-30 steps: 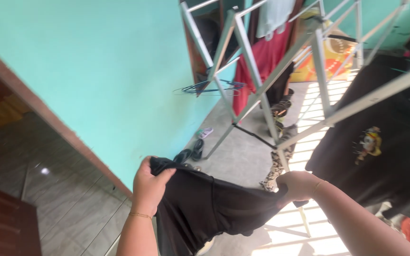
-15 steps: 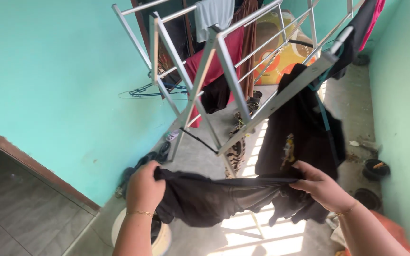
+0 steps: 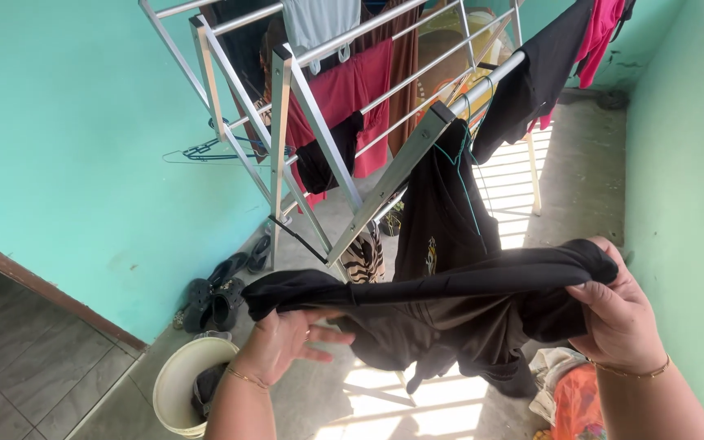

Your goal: Hang various pieces of laundry on a portable drying rack outdoors.

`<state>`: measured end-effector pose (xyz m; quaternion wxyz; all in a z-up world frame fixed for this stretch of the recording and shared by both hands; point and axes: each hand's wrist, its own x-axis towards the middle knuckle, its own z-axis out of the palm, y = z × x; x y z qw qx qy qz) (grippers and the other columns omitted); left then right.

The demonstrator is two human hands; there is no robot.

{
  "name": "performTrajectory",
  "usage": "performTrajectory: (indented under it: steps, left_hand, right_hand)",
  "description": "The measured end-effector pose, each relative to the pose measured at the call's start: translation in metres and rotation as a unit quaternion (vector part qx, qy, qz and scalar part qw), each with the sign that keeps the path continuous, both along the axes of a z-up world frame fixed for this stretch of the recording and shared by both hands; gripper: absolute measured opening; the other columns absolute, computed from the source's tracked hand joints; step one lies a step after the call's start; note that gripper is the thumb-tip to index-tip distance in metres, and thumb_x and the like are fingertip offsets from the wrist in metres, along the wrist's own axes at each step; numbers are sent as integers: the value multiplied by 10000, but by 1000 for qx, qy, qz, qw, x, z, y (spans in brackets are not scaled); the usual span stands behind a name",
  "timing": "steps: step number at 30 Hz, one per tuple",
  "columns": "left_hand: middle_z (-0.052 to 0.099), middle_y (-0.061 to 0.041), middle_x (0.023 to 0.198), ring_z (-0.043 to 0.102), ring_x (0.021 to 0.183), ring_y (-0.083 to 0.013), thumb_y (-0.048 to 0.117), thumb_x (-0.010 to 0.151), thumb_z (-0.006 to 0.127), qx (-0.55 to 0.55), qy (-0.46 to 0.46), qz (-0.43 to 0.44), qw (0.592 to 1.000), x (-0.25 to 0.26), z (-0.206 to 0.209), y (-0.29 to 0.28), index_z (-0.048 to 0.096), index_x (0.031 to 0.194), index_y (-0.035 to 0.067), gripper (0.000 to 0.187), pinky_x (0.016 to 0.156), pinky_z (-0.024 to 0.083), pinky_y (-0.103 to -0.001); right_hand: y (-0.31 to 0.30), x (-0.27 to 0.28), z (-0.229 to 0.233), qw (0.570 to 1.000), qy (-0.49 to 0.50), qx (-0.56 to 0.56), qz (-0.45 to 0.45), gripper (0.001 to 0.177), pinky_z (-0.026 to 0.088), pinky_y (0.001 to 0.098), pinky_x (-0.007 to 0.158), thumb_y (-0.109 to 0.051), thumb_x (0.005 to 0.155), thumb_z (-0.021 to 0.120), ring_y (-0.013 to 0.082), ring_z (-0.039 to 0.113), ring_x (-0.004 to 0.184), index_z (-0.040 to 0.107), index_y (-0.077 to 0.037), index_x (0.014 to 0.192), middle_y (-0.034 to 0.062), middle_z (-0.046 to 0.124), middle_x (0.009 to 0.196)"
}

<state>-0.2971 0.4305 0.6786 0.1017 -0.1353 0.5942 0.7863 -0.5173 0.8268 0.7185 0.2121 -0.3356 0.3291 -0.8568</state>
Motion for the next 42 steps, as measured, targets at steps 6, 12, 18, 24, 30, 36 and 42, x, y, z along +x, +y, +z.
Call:
performTrajectory:
  steps: [6, 12, 18, 24, 30, 36, 42]
  left_hand:
    - [563, 34, 1455, 536, 1331, -162, 896, 639, 550, 78, 243, 139, 957, -2, -27, -20, 484, 1457, 168, 1098, 1061, 439, -508]
    - [644, -61, 1336, 576, 1244, -233, 408, 1020, 548, -55, 252, 363, 896, 4, -76, -115, 604, 1352, 73, 476, 1078, 423, -489]
    - [639, -21, 1315, 561, 1217, -201, 400, 1064, 410, 60, 157, 412, 896, 14, -99, -232, 599, 1351, 98, 457, 1040, 421, -449]
    - [588, -52, 1432, 522, 1316, -200, 161, 949, 599, -83, 223, 366, 899, 31, -90, -326, 565, 1403, 106, 459, 1162, 332, -500]
    - [626, -138, 1366, 528, 1311, -367, 209, 956, 600, -639, 307, 266, 653, 4, -3, -345, 576, 1398, 61, 467, 1157, 259, -658]
    - [578, -249, 1356, 458, 1320, -491, 268, 906, 660, -653, 414, 281, 569, -28, 100, -311, 497, 1416, -48, 622, 1102, -10, -807]
    - [606, -266, 1242, 474, 1314, -519, 243, 968, 582, -756, 373, 367, 392, -83, 166, -337, 559, 1363, 1, 464, 1136, -131, -786]
  right_hand:
    - [-26, 3, -32, 999, 0, 0, 40, 138, 554, 401, 819, 69, 1050, 592, 271, 669, 969, 515, 26, 1156, 189, 662, 1079]
    - [-131, 36, -27, 998, -16, 58, 34, 327, 507, 362, 953, 92, 962, 554, 190, 630, 1072, 514, -33, 1262, 89, 642, 1147]
    - [-246, 55, -17, 995, -60, 58, -49, 257, 525, 414, 929, 32, 1033, 475, 228, 650, 1038, 526, -55, 1269, 96, 657, 1144]
    - [-336, 62, -29, 985, -140, 7, -106, 212, 521, 461, 923, 24, 1072, 419, 241, 637, 1014, 511, -99, 1219, 114, 653, 1184]
    - [-380, 33, 16, 975, 4, -85, -204, 306, 532, 434, 976, 61, 1049, 372, 241, 633, 1120, 459, -116, 1284, 109, 614, 1252]
    - [-401, -38, 101, 922, 210, -154, -288, 201, 464, 268, 835, 105, 1122, 496, 148, 534, 944, 508, -36, 1265, 93, 549, 1114]
    - [-430, -135, 217, 390, 567, 134, -713, 286, 563, 319, 884, 149, 959, 581, 289, 632, 1134, 616, 46, 1224, 194, 509, 1381]
